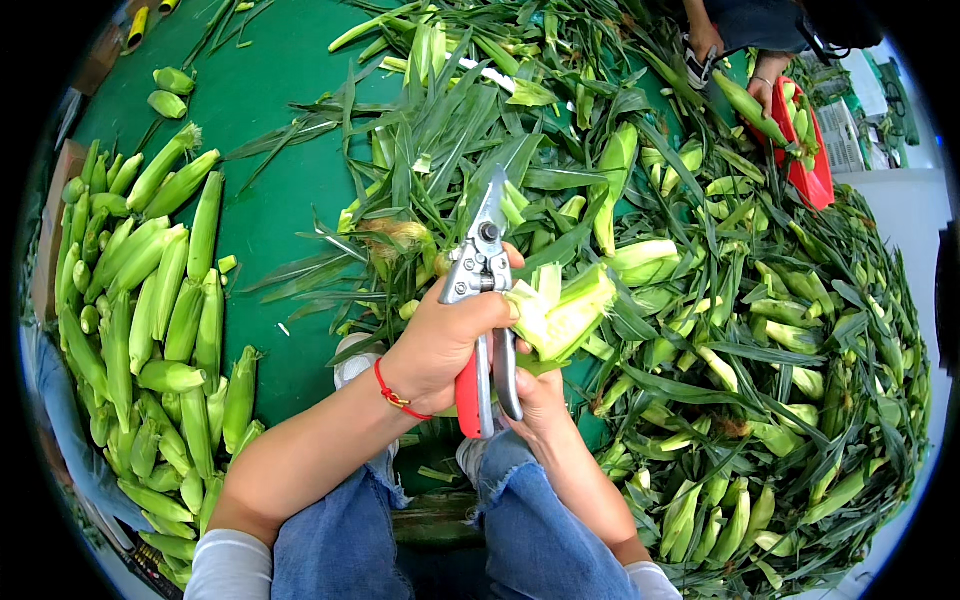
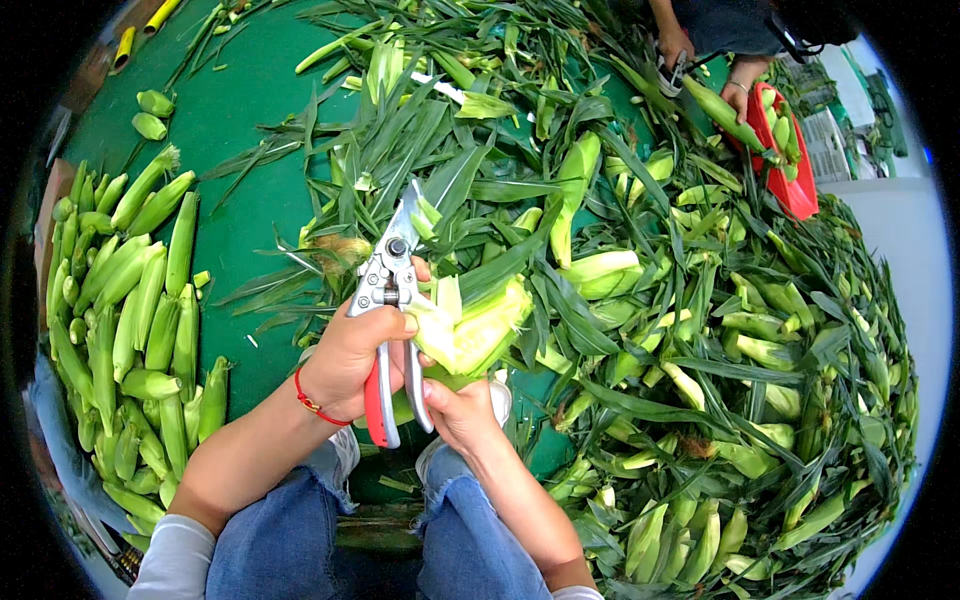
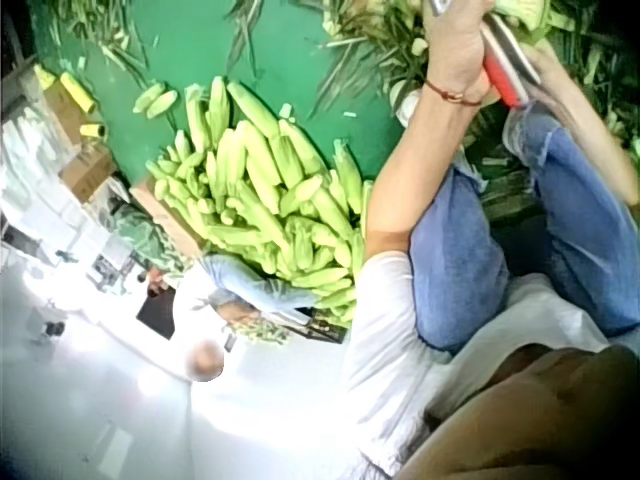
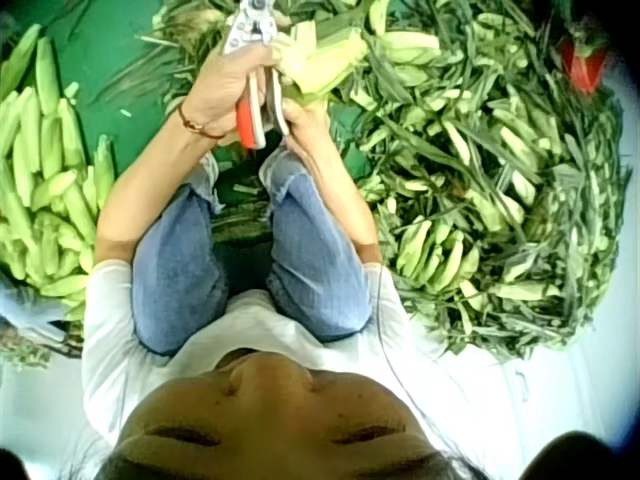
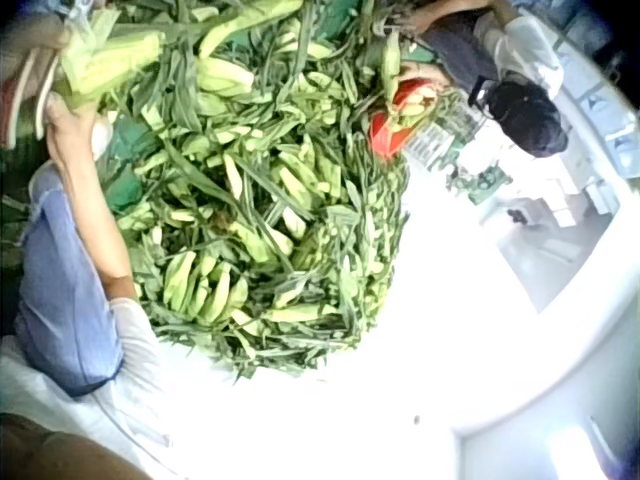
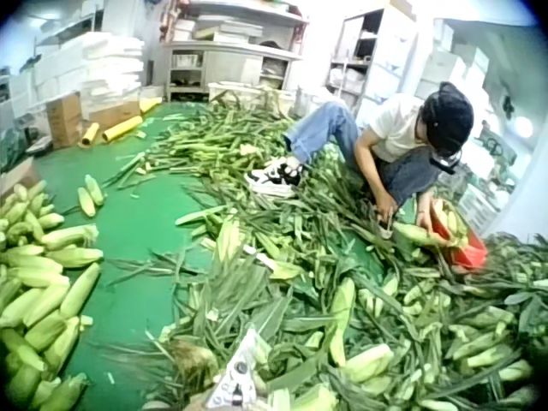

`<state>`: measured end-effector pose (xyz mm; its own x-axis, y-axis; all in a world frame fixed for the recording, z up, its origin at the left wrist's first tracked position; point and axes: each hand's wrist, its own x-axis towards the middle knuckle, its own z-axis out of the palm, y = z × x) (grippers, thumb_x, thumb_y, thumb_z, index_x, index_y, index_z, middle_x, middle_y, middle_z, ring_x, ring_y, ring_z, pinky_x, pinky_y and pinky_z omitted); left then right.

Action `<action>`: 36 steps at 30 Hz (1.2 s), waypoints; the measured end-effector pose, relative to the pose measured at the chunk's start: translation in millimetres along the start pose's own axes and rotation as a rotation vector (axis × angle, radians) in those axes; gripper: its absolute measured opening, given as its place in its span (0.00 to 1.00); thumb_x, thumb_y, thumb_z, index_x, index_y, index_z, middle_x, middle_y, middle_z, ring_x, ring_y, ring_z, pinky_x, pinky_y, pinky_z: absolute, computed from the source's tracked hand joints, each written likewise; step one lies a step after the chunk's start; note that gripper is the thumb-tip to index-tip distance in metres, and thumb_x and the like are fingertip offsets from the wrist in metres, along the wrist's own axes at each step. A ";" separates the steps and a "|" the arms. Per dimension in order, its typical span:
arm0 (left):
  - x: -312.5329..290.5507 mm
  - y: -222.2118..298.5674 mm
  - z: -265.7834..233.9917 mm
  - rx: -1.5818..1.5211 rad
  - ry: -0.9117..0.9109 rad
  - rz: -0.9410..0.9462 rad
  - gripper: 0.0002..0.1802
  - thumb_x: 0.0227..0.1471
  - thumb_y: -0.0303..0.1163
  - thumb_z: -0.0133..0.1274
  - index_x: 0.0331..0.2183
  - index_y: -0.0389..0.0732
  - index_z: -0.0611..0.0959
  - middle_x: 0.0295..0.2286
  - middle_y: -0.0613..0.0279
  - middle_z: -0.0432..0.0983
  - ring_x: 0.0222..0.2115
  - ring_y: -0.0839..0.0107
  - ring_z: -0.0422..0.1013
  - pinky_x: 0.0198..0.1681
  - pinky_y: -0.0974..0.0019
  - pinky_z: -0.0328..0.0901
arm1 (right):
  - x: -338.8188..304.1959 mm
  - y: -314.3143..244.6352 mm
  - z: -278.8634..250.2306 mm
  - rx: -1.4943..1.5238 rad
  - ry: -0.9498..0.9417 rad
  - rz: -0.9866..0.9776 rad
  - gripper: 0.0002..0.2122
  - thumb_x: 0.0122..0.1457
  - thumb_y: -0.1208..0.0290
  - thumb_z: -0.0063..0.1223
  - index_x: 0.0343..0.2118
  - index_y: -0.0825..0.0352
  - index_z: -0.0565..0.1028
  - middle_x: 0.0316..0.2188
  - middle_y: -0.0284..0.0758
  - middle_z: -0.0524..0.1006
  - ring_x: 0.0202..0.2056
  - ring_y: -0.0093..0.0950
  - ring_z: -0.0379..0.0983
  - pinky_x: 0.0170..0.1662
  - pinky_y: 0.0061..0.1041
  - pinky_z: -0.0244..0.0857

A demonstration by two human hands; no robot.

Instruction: The person uses shears to trim the ends off corn cobs and remove loose outer husks, then places the trimmed cobs onto a pile on the floor.

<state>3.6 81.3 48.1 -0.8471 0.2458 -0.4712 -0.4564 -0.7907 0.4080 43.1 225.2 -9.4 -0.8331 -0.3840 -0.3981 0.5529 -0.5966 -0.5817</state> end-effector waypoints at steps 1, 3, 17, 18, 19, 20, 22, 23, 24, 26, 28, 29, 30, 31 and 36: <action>-0.7 1.5 1.7 0.072 0.002 -0.006 0.21 0.43 0.21 0.46 0.43 0.41 0.67 0.30 0.62 0.70 0.26 0.75 0.69 0.28 0.72 0.67 | 2.3 -0.6 -1.4 -0.023 -0.008 -0.011 0.24 0.42 0.70 0.66 0.42 0.66 0.67 0.40 0.29 0.69 0.43 0.23 0.66 0.46 0.23 0.62; -2.1 5.2 4.4 0.218 0.014 -0.008 0.24 0.41 0.21 0.46 0.45 0.40 0.66 0.30 0.60 0.71 0.29 0.73 0.69 0.33 0.69 0.66 | 6.5 1.2 -10.8 -0.186 0.019 -0.088 0.30 0.41 0.69 0.66 0.47 0.65 0.61 0.41 0.31 0.68 0.45 0.24 0.65 0.46 0.22 0.61; -13.8 19.7 -29.4 2.340 -0.095 0.573 0.26 0.37 0.31 0.53 0.43 0.38 0.70 0.29 0.60 0.68 0.35 0.65 0.66 0.48 0.58 0.56 | 11.3 -123.6 -44.5 -1.654 0.487 -0.005 0.32 0.53 0.51 0.48 0.58 0.60 0.53 0.43 0.44 0.72 0.37 0.38 0.73 0.39 0.32 0.67; -24.7 32.1 -30.7 2.130 -0.164 0.353 0.26 0.35 0.31 0.56 0.41 0.38 0.71 0.29 0.59 0.68 0.34 0.64 0.67 0.45 0.59 0.59 | 2.9 -125.9 -41.5 -1.350 0.505 -0.095 0.31 0.55 0.53 0.47 0.58 0.62 0.52 0.43 0.43 0.71 0.37 0.34 0.72 0.39 0.29 0.67; -30.5 43.8 -29.4 1.834 -0.151 0.105 0.25 0.34 0.34 0.60 0.37 0.38 0.71 0.32 0.55 0.70 0.36 0.64 0.69 0.38 0.64 0.64 | 0.9 -129.2 -33.8 -1.080 0.438 -0.164 0.28 0.58 0.57 0.44 0.58 0.64 0.52 0.46 0.39 0.68 0.41 0.27 0.68 0.41 0.25 0.65; -41.5 54.6 -28.0 1.612 -0.097 0.016 0.30 0.35 0.37 0.64 0.41 0.40 0.69 0.40 0.54 0.70 0.40 0.66 0.69 0.35 0.66 0.65 | -0.3 -136.4 -16.5 -0.951 0.358 -0.153 0.26 0.61 0.57 0.39 0.59 0.63 0.51 0.50 0.38 0.64 0.45 0.26 0.63 0.46 0.25 0.62; -70.4 65.4 -38.7 0.975 -0.160 0.202 0.38 0.33 0.38 0.68 0.45 0.41 0.66 0.44 0.56 0.68 0.42 0.69 0.68 0.36 0.69 0.64 | 5.4 -122.7 48.2 -0.832 0.119 -0.160 0.33 0.57 0.44 0.35 0.59 0.63 0.50 0.49 0.39 0.64 0.43 0.26 0.66 0.41 0.28 0.64; -84.3 67.6 -25.2 0.604 -0.174 0.225 0.47 0.28 0.38 0.70 0.49 0.41 0.62 0.47 0.58 0.66 0.42 0.71 0.68 0.37 0.72 0.64 | 3.9 -115.6 85.9 -0.807 -0.004 -0.169 0.37 0.55 0.39 0.32 0.60 0.63 0.49 0.50 0.39 0.64 0.43 0.27 0.66 0.41 0.30 0.64; -102.3 75.5 -22.9 0.479 -0.215 0.259 0.42 0.34 0.30 0.67 0.49 0.38 0.62 0.43 0.61 0.68 0.43 0.74 0.65 0.39 0.72 0.65 | -7.3 -100.1 136.2 -0.797 -0.174 -0.178 0.39 0.54 0.36 0.29 0.60 0.63 0.49 0.53 0.40 0.61 0.48 0.29 0.63 0.46 0.32 0.62; -140.9 89.4 -13.1 0.463 -0.063 0.555 0.40 0.37 0.29 0.64 0.52 0.38 0.62 0.40 0.66 0.66 0.41 0.79 0.63 0.40 0.74 0.63 | -33.4 -99.2 184.8 -0.756 -0.519 -0.090 0.41 0.53 0.33 0.26 0.60 0.64 0.48 0.58 0.41 0.53 0.56 0.34 0.54 0.54 0.36 0.50; -212.1 120.4 -33.0 0.602 0.102 0.591 0.40 0.38 0.33 0.64 0.51 0.37 0.62 0.41 0.65 0.66 0.42 0.76 0.62 0.46 0.70 0.60 | -50.4 -112.1 206.9 -0.738 -0.803 -0.106 0.42 0.52 0.32 0.24 0.60 0.65 0.48 0.61 0.42 0.48 0.60 0.37 0.47 0.60 0.38 0.38; -253.7 127.2 -46.1 0.781 0.212 0.721 0.41 0.37 0.34 0.64 0.51 0.37 0.62 0.41 0.65 0.66 0.42 0.75 0.62 0.47 0.70 0.59 | -54.3 -118.2 207.0 -0.827 -0.771 -0.172 0.41 0.53 0.33 0.24 0.60 0.66 0.48 0.61 0.42 0.49 0.61 0.37 0.46 0.60 0.38 0.38; -299.1 128.3 -71.6 0.955 0.321 0.831 0.42 0.36 0.35 0.65 0.51 0.36 0.62 0.40 0.64 0.66 0.42 0.74 0.62 0.48 0.70 0.57 | -59.7 -118.9 199.8 -0.919 -0.724 -0.237 0.41 0.53 0.34 0.25 0.60 0.66 0.49 0.60 0.42 0.50 0.61 0.37 0.46 0.60 0.39 0.37; -359.9 112.5 -116.9 1.242 0.647 0.836 0.41 0.33 0.37 0.65 0.48 0.36 0.64 0.39 0.64 0.65 0.41 0.73 0.61 0.46 0.70 0.57 | -63.2 -111.8 184.2 -0.913 -0.625 -0.215 0.39 0.54 0.35 0.25 0.60 0.66 0.50 0.60 0.41 0.51 0.61 0.37 0.45 0.61 0.39 0.36; -528.6 -26.4 -178.2 1.405 1.203 0.047 0.35 0.30 0.46 0.63 0.39 0.38 0.68 0.28 0.48 0.70 0.29 0.54 0.69 0.34 0.58 0.65 | -86.7 -113.8 -16.6 -0.904 0.094 -0.075 0.34 0.58 0.42 0.31 0.58 0.65 0.54 0.58 0.43 0.54 0.59 0.38 0.51 0.60 0.39 0.42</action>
<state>512.0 -127.6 147.0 -0.5245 -0.7409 -0.4195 -0.8378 0.3613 0.4093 52.7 338.1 79.5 -0.8847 -0.2838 -0.3697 0.3306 0.1770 -0.9270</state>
